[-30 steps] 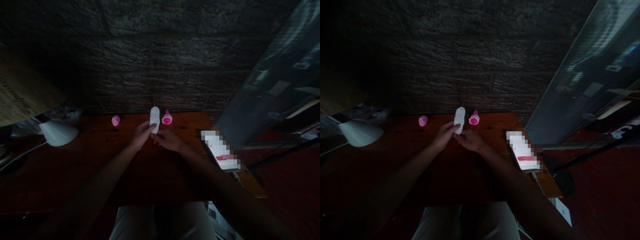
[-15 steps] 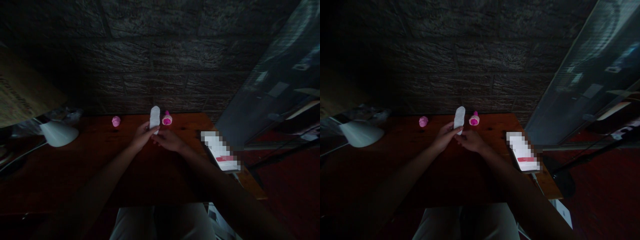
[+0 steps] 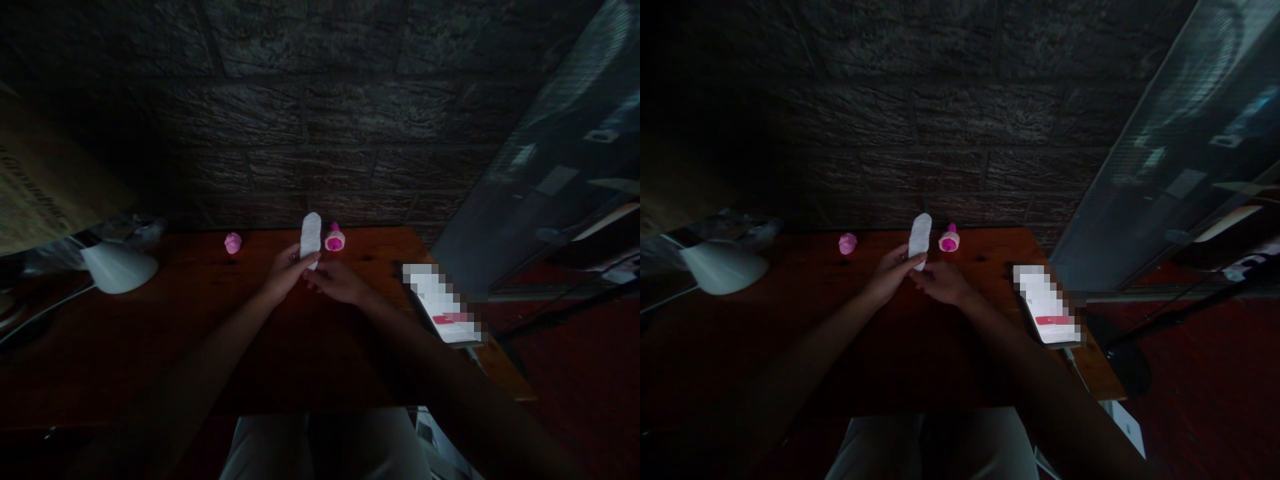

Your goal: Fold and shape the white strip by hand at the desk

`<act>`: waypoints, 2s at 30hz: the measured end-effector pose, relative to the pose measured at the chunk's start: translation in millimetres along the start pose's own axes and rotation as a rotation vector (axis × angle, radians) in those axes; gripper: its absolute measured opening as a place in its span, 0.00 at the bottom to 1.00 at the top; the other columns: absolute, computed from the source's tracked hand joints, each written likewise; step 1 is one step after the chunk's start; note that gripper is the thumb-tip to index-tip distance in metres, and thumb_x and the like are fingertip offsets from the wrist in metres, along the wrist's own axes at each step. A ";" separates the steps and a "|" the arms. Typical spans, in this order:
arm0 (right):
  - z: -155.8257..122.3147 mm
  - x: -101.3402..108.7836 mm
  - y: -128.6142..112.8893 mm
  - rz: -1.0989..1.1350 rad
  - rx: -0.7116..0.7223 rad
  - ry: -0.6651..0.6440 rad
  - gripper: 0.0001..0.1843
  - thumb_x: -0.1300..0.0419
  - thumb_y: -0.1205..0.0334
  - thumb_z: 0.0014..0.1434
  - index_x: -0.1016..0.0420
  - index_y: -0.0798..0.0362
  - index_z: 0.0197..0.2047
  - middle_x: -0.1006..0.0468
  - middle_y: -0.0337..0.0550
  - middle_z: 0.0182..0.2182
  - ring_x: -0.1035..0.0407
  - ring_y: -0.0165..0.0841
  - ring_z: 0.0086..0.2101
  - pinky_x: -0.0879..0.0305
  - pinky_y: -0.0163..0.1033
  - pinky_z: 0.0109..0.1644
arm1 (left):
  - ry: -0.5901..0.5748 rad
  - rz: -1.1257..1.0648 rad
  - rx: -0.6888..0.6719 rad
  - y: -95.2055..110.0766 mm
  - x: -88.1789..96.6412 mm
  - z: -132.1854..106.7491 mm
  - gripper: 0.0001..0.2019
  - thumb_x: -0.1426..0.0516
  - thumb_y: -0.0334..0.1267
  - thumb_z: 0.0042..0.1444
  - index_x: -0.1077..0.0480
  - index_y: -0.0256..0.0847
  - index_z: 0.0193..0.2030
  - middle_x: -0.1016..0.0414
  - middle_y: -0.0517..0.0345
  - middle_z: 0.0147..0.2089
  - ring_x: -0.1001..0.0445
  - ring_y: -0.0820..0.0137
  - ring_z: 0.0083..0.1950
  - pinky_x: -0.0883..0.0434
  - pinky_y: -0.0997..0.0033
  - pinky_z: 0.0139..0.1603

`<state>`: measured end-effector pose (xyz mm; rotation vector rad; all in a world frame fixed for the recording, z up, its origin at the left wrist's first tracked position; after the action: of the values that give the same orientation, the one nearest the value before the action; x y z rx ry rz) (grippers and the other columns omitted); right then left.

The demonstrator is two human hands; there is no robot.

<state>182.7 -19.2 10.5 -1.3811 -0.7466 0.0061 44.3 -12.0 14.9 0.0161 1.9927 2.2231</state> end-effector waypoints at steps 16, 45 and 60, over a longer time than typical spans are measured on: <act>0.7 0.2 1.3 -0.107 0.043 0.015 0.17 0.45 0.57 0.67 0.21 0.57 0.33 0.19 0.44 0.29 0.27 0.28 0.28 0.35 0.33 0.33 | 0.001 0.035 -0.013 -2.0 0.4 0.2 0.17 0.33 0.42 0.44 0.26 0.37 0.40 0.24 0.58 0.34 0.28 0.71 0.33 0.33 0.73 0.33; -2.7 -0.6 -5.7 -0.226 0.124 0.019 0.11 0.44 0.66 0.64 0.21 0.56 0.34 0.22 0.40 0.27 0.29 0.27 0.27 0.36 0.33 0.34 | -0.051 0.221 -0.103 -3.8 0.7 -1.2 0.15 0.36 0.43 0.48 0.26 0.38 0.41 0.24 0.57 0.35 0.27 0.68 0.35 0.31 0.71 0.34; -7.2 -2.9 -13.7 -0.337 0.154 0.024 0.11 0.44 0.67 0.64 0.20 0.57 0.36 0.21 0.43 0.30 0.28 0.30 0.30 0.38 0.34 0.35 | -0.049 0.259 -0.124 -5.6 1.1 -1.4 0.14 0.37 0.43 0.50 0.25 0.38 0.41 0.23 0.56 0.37 0.26 0.67 0.40 0.31 0.69 0.41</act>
<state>178.2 -29.9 21.1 -1.0951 -0.9312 -0.2133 43.7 -12.6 9.1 0.3287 1.9192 2.4712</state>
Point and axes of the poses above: each hand's wrist, its own z-axis towards the middle knuckle, its own x-axis out of the back of the hand, y = z × x, the point moved 1 cm from there along z, towards the middle knuckle
